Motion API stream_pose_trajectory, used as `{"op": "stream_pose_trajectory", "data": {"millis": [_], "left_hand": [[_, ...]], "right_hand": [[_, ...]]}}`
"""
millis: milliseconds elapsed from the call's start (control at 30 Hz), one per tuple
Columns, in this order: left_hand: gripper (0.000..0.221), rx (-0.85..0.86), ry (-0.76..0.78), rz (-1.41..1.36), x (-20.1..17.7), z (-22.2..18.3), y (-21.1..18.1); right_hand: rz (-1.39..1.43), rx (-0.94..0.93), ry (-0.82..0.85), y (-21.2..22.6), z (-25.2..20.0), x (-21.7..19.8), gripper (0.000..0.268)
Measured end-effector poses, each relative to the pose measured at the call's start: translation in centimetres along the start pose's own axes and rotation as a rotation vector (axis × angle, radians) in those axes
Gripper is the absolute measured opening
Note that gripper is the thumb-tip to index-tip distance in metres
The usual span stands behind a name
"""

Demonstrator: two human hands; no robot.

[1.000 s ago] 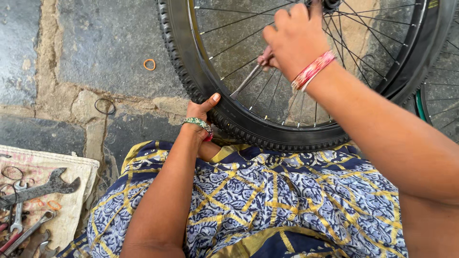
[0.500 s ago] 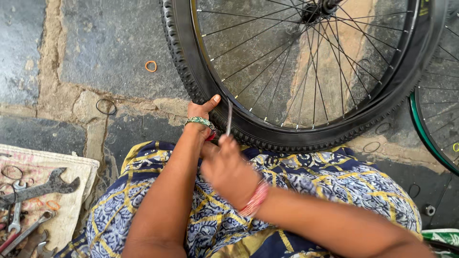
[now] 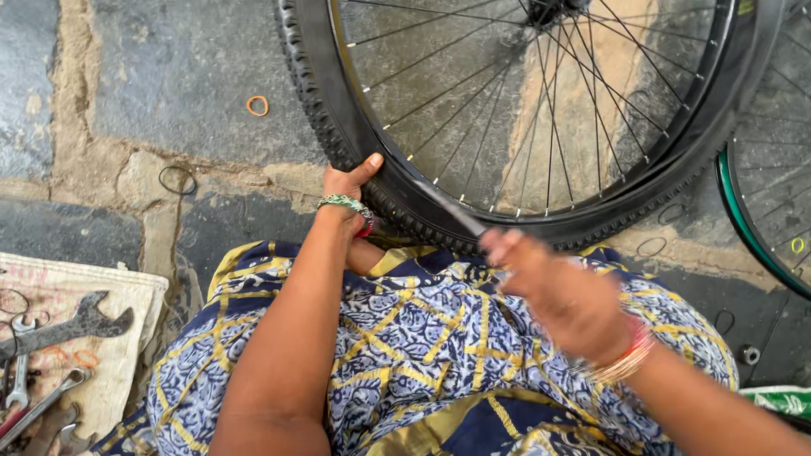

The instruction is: The person removes a bicycle tire from a wheel rim using a thin metal tool, working by hand to pry the bead over the edge of the rim and then pulling the tire casing off completely.

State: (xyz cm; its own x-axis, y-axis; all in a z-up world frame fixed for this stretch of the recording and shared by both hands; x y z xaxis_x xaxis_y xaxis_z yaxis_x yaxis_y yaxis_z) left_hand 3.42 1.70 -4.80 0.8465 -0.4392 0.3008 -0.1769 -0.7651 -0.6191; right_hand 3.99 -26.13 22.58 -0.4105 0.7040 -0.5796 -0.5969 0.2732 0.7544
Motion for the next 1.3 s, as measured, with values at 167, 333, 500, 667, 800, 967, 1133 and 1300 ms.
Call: {"op": "stream_pose_trajectory", "data": {"millis": [167, 333, 500, 667, 800, 967, 1133, 1300], "left_hand": [[0.061, -0.008, 0.018, 0.019, 0.4, -0.7, -0.8], [0.063, 0.019, 0.051, 0.019, 0.2, -0.3, -0.8], [0.062, 0.016, 0.022, 0.008, -0.1, 0.4, -0.4], [0.069, 0.024, 0.055, -0.009, -0.1, 0.4, -0.2], [0.067, 0.052, 0.04, 0.052, -0.1, 0.5, -0.5], [0.057, 0.03, 0.034, 0.01, -0.1, 0.6, -0.2], [0.055, 0.041, -0.009, -0.009, 0.0, 0.3, -0.2], [0.063, 0.109, 0.022, -0.049, -0.6, 1.8, 0.6]], "right_hand": [[0.154, 0.522, -0.161, -10.8, 2.0, -4.7, 0.014], [0.343, 0.472, -0.018, -14.3, 4.7, -4.7, 0.016], [0.394, 0.529, 0.106, -15.4, 7.3, -4.4, 0.017], [0.437, 0.598, 0.269, -17.6, 12.8, -3.3, 0.019], [0.253, 0.483, 0.414, -16.6, 17.1, 1.7, 0.017], [0.011, 0.369, 0.416, -10.5, 15.3, 4.5, 0.013], [-0.453, -0.112, 0.151, 1.3, 0.8, 10.9, 0.023], [-0.596, -0.434, 0.115, 1.6, -5.2, 16.6, 0.022]]}}
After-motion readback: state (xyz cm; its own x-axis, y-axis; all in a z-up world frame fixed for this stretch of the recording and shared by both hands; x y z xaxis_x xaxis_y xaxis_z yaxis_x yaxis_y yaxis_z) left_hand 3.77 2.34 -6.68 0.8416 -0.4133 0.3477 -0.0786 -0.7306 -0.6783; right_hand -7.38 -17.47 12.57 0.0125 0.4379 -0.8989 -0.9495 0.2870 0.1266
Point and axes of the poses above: each hand's wrist, its own z-axis towards the middle knuckle, its own x-axis out of the palm, y = z × x, the point moved 4 cm from there along z, towards the middle knuckle, and after that the axes turned 13 degrees about -y, right-handed, at the moved point
